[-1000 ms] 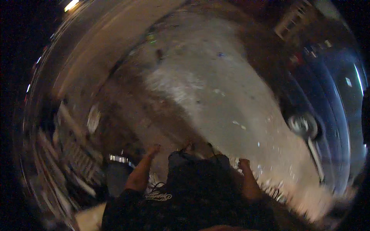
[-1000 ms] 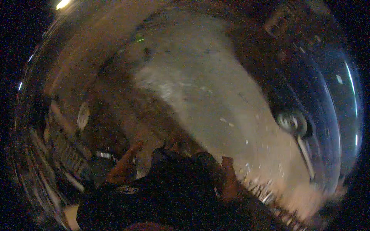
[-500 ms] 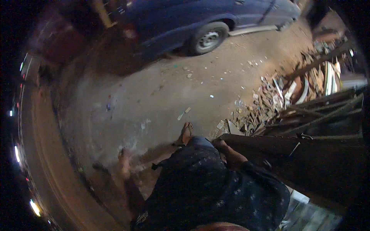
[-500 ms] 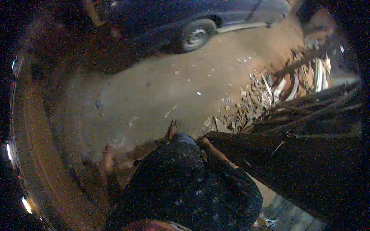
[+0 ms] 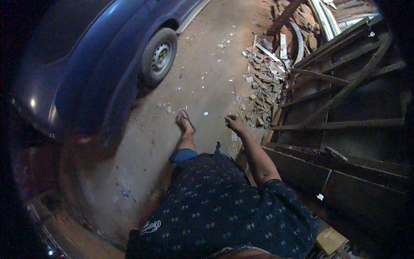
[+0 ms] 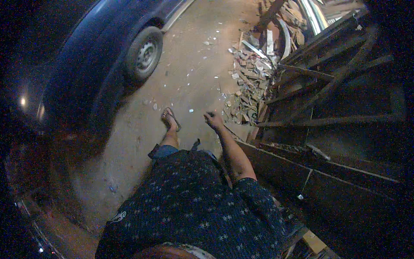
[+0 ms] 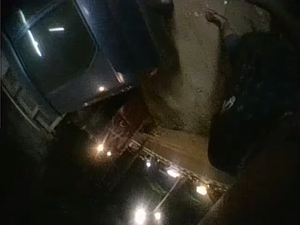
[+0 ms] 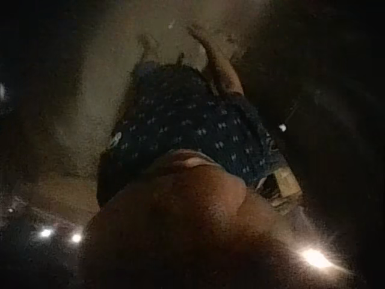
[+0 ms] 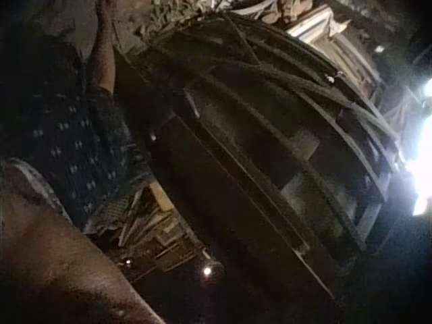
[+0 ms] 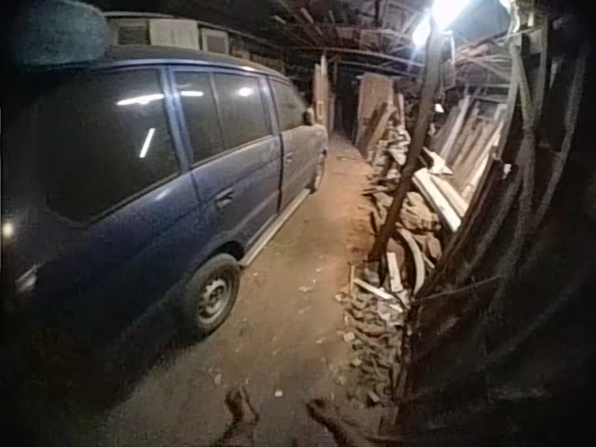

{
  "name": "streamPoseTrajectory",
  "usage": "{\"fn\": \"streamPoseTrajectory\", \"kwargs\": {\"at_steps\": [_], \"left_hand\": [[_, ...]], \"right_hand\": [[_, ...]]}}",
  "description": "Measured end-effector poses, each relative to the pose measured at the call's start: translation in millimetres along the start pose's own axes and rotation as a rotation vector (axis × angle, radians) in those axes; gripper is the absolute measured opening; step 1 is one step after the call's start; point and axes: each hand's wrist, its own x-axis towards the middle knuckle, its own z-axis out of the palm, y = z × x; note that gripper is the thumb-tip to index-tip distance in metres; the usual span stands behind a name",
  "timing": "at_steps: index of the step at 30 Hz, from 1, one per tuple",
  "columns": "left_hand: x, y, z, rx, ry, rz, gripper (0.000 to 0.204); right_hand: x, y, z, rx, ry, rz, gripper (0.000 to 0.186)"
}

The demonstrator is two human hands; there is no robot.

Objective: The person uses a circular saw to cut a long wooden plank on a makeshift workbench. They then use a hammer to break apart a wooden pallet and separate the planks.

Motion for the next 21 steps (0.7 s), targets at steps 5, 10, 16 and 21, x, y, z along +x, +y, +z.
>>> {"fn": "streamPoseTrajectory", "kwargs": {"at_steps": [5, 10, 16, 21], "left_hand": [[142, 201, -32, 0.282, -0.022, 0.144, 0.045], [223, 462, -53, 0.474, 0.130, 0.469, 0.044], [164, 751, 26, 0.038, -0.213, 0.745, 0.038], [182, 864, 110, 0.208, -0.285, 0.747, 0.036]], "right_hand": [[32, 82, -96, -0.402, 0.319, 0.254, 0.031], [31, 50, -92, 0.309, 0.492, 0.480, 0.019], [114, -28, -96, 0.482, 0.537, 0.436, 0.012], [237, -114, -132, 0.318, 0.505, 0.501, 0.012]]}}
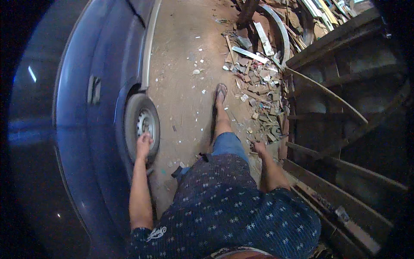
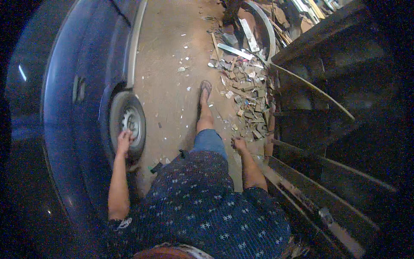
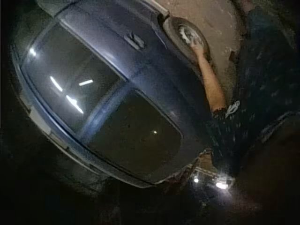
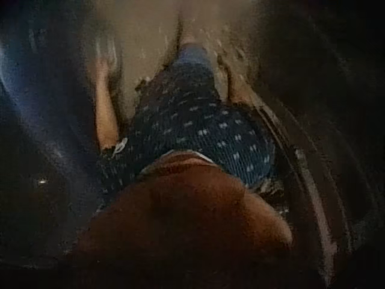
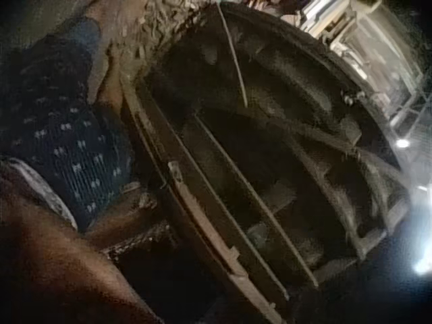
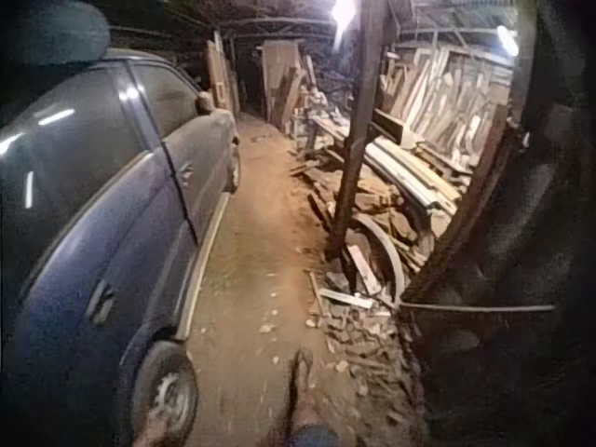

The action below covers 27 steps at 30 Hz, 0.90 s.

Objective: The person uses a circular saw to cut a long wooden plank on a makeshift workbench. They then use a hammer to break apart a wooden pallet and separate the planks.

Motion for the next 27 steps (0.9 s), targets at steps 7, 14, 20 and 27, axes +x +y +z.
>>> {"fn": "streamPoseTrajectory", "kwargs": {"at_steps": [7, 14, 20, 27], "left_hand": [[115, 42, 123, 0.350, -0.108, -0.237, 0.036], [250, 198, 280, 0.322, -0.354, -0.461, 0.044], [363, 218, 356, 0.135, -0.318, -0.519, 0.044], [377, 176, 344, 0.383, -0.343, -0.699, 0.043]], "right_hand": [[270, -216, 34, -0.168, 0.022, -0.089, 0.017], [590, -361, 92, -0.630, 0.245, -0.527, 0.041], [783, -439, 115, -0.604, 0.438, -0.348, 0.063], [808, -434, 162, -0.734, 0.324, -0.147, 0.031]]}}
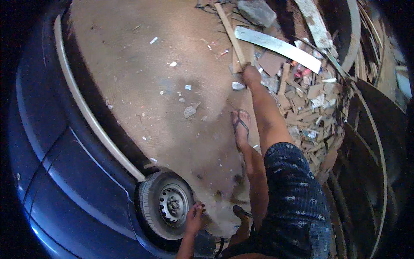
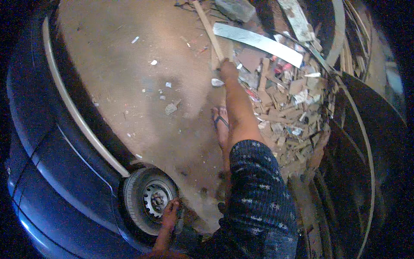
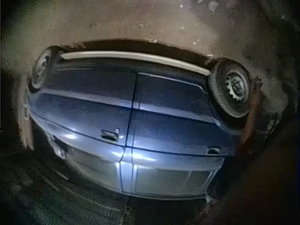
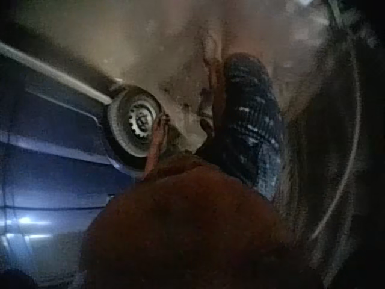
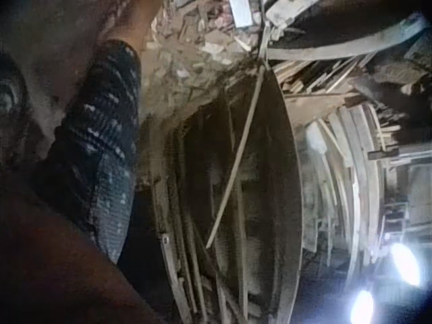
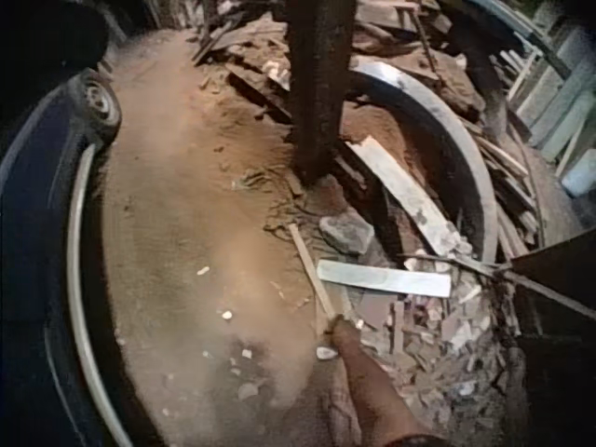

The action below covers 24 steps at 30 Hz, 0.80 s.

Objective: The person uses a circular saw to cut a long wooden plank on a makeshift workbench. They then use a hammer to break apart a wooden pallet and separate the planks.

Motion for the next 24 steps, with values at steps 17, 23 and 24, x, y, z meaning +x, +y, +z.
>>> {"fn": "streamPoseTrajectory", "kwargs": {"at_steps": [17, 23, 24], "left_hand": [[45, -142, -19, 0.238, 0.158, 0.002, 0.041], [12, -172, -5, 0.016, -0.025, -0.055, 0.043], [3, -154, 3, 0.013, -0.028, -0.015, 0.043]], "right_hand": [[-8, 4, 53, 0.047, 0.255, -0.131, 0.040], [-65, 21, 32, 0.536, -0.054, -0.087, 0.024], [-82, 27, 19, 0.698, -0.130, -0.050, 0.024]]}}
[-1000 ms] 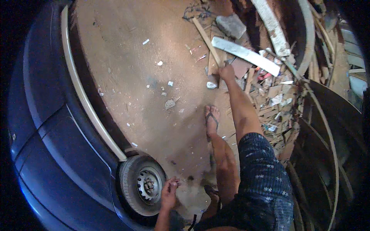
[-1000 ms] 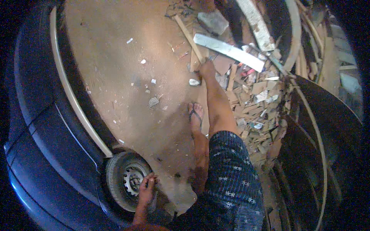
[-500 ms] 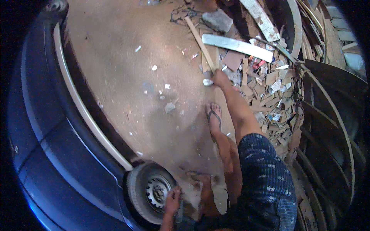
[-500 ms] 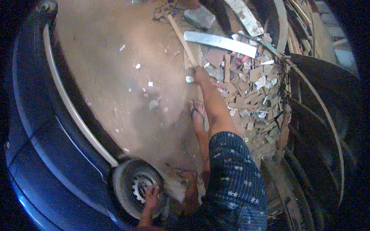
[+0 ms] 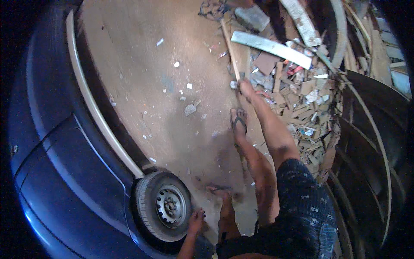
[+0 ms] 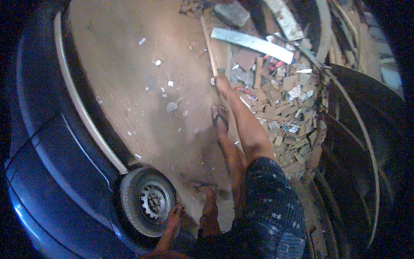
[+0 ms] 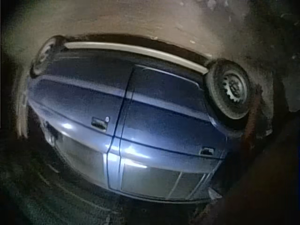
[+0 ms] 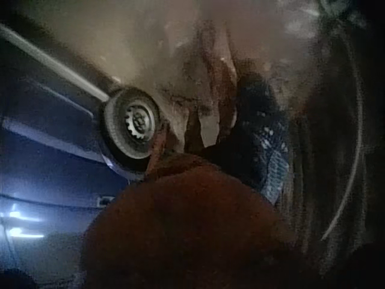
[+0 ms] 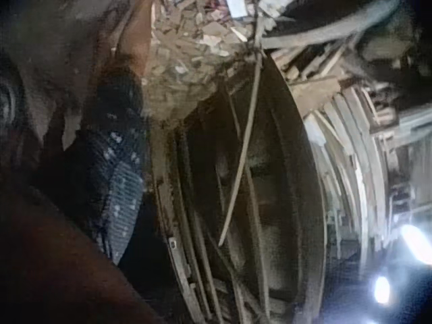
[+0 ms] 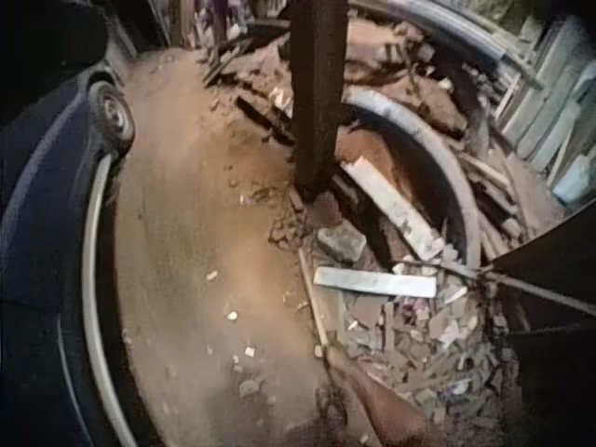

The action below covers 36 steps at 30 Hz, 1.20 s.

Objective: The person uses a circular saw to cut a long wooden plank on a makeshift workbench. They then use a hammer to break apart a wooden pallet and separate the planks.

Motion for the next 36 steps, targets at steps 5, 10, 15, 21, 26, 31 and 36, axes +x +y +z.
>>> {"fn": "streamPoseTrajectory", "kwargs": {"at_steps": [5, 10, 15, 21, 26, 31, 36], "left_hand": [[-26, -4, -12, 0.083, 0.029, 0.436, 0.041], [-118, 45, -41, -0.064, 0.100, 0.606, 0.044], [-158, 39, -66, 0.140, 0.146, 0.825, 0.045], [-294, 53, -13, 0.009, -0.172, 1.048, 0.047], [-374, 60, 54, -0.053, -0.461, 1.180, 0.050], [-437, 10, 150, -0.058, -0.710, 1.154, 0.052], [-465, -128, 225, 0.090, -0.722, 1.143, 0.049]], "right_hand": [[-201, -28, -82, 0.219, -0.086, 0.250, 0.036], [-471, -119, -131, 0.904, -0.482, 0.056, 0.033], [-602, -134, -115, 0.903, -0.395, -0.204, 0.031], [-784, -99, -116, 0.623, 0.027, -0.376, 0.031], [-907, -18, -116, 0.627, 0.095, -0.401, 0.039], [-1009, 77, -143, 0.749, 0.134, -0.319, 0.036], [-1112, 205, -174, 0.585, 0.133, -0.234, 0.036]]}}
